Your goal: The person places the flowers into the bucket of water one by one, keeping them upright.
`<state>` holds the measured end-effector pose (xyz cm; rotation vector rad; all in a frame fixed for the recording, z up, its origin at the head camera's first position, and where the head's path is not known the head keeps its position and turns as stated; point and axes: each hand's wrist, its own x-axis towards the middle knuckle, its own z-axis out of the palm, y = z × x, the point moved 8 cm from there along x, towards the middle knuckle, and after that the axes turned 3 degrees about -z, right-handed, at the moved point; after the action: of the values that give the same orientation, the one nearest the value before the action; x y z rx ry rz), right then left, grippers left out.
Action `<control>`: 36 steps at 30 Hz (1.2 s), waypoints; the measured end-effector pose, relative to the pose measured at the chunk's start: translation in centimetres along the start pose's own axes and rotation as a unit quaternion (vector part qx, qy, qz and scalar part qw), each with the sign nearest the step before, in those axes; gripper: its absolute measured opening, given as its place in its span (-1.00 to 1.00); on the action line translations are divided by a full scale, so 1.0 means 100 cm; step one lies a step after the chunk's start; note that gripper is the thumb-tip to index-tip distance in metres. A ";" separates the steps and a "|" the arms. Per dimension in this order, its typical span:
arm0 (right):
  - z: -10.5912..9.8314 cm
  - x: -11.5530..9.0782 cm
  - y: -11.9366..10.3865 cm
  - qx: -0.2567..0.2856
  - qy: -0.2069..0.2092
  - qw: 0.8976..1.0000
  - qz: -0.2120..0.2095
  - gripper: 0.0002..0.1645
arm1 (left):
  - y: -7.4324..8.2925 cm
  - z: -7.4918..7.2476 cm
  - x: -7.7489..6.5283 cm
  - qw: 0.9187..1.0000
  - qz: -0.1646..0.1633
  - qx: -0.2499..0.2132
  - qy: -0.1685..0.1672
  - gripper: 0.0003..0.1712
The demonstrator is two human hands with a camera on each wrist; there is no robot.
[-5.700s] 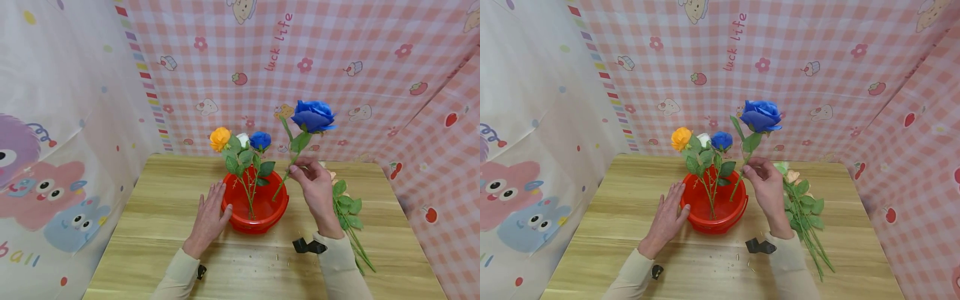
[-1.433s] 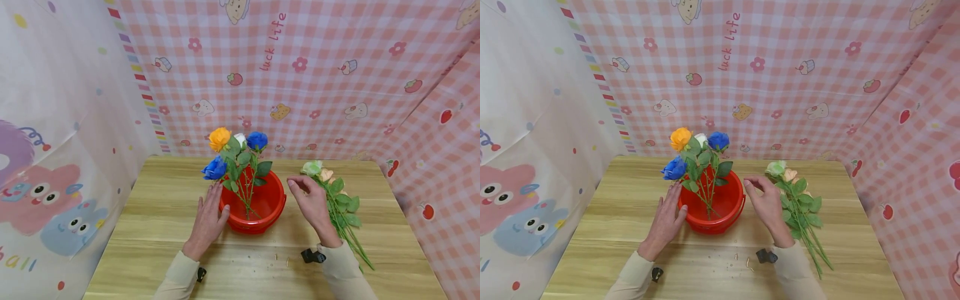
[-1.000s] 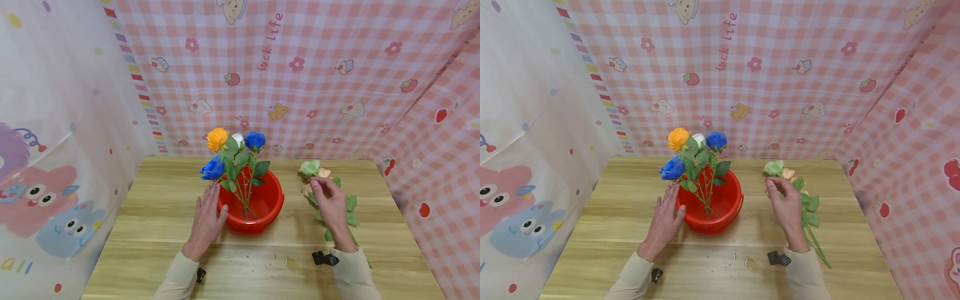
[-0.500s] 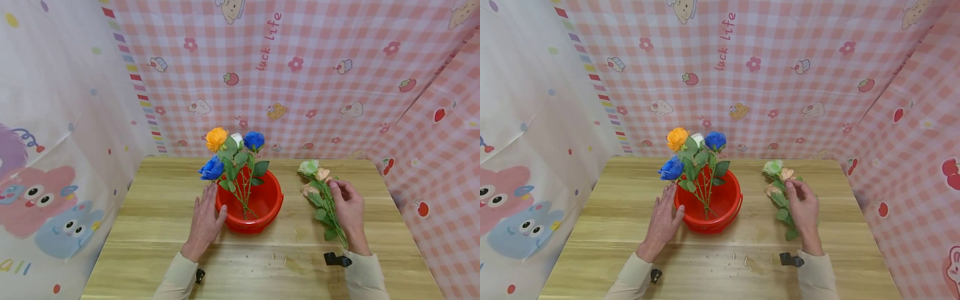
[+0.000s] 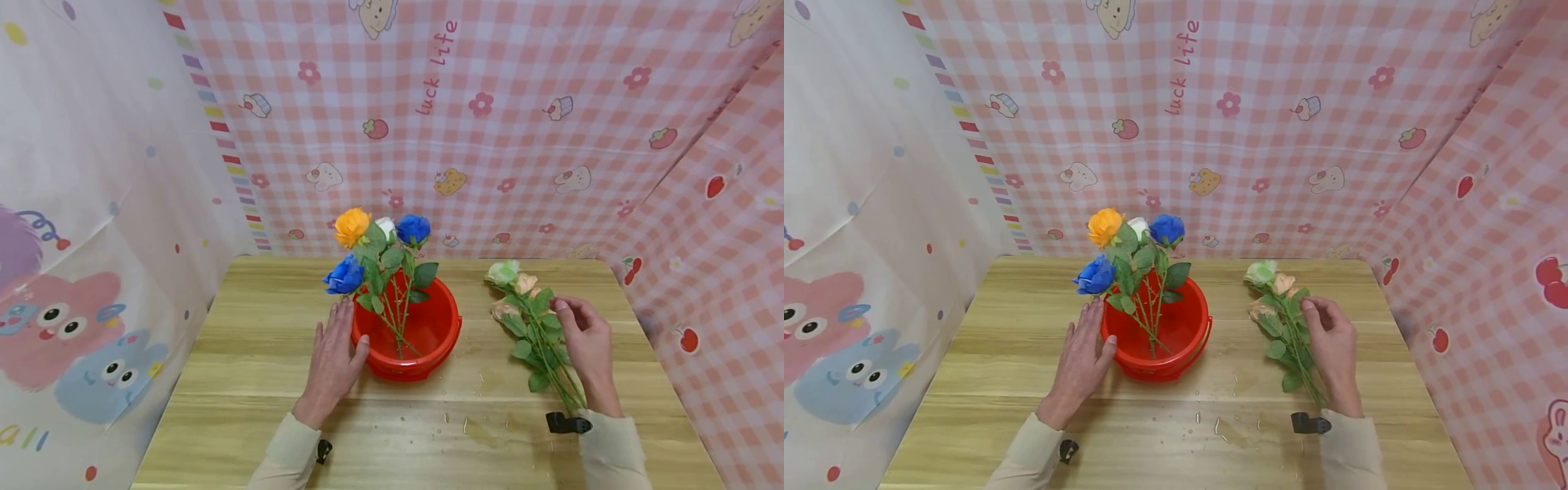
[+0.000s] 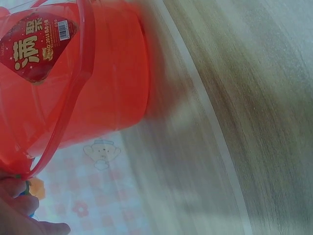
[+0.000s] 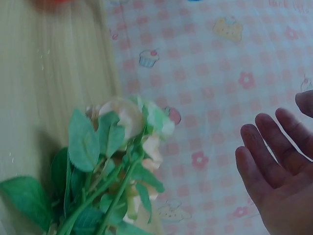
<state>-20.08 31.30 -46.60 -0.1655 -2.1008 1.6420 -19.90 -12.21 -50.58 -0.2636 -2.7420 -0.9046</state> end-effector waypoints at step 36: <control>-0.006 0.021 0.068 -0.150 -0.224 0.962 0.045 -0.35 | 0.001 -0.001 0.000 1.000 -0.003 0.007 -0.009 -0.18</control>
<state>-22.93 34.51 -52.25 0.0202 -2.7180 1.5065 -19.87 -12.22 -50.44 -0.2614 -2.7665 -0.8881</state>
